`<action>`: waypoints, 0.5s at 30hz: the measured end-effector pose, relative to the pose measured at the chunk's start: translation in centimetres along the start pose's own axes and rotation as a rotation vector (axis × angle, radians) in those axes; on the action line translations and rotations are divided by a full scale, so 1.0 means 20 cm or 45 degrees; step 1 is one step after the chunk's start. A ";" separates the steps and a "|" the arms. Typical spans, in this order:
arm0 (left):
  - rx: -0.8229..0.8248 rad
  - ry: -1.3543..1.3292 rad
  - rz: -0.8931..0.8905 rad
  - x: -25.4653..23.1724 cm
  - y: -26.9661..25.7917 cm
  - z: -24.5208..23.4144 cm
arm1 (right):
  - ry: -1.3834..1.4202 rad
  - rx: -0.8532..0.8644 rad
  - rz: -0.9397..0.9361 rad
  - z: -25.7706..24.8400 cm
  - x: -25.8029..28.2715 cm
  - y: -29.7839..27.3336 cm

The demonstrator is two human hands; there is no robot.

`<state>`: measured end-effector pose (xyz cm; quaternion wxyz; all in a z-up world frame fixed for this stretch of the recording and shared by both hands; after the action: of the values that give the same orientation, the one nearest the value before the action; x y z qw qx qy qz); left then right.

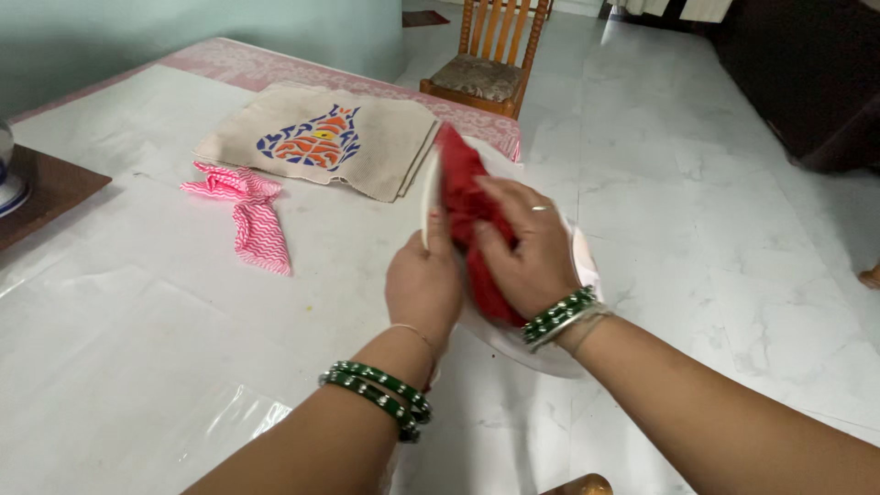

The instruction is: The person wipes a plate and a mug with a cloth, cleans the table surface with the cloth, and wipes a ceramic tea set on a tray before folding the cloth.

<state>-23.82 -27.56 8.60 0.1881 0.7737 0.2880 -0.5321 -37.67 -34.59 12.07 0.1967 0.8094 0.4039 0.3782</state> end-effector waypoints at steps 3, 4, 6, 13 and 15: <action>0.193 -0.243 -0.033 -0.08 -0.03 0.09 | 0.063 0.104 -0.156 0.04 0.02 0.09; 0.187 -0.243 -0.028 -0.10 -0.05 0.09 | 0.144 0.135 -0.066 0.04 -0.07 0.11; 0.211 -0.283 -0.070 -0.12 -0.09 0.10 | 0.083 0.133 0.071 0.00 -0.32 0.13; 0.216 -0.332 -0.177 -0.08 -0.05 0.12 | -0.551 -0.026 0.601 -0.28 -1.25 -0.29; 0.145 -0.296 -0.030 -0.08 0.00 0.09 | -0.355 0.016 1.457 -0.41 -1.40 -0.61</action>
<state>-25.47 -29.03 9.51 0.1697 0.7127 0.2426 -0.6359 -60.97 -49.73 -3.02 0.0079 0.9419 -0.1246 0.3119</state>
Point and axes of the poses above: each hand's wrist, its own y-axis towards the middle knuckle, its own z-axis out of the palm, x = y × z, the point moved 7 cm from there along y, towards the middle knuckle, and after that the axes turned 4 degrees about x, right-handed, at the moved point
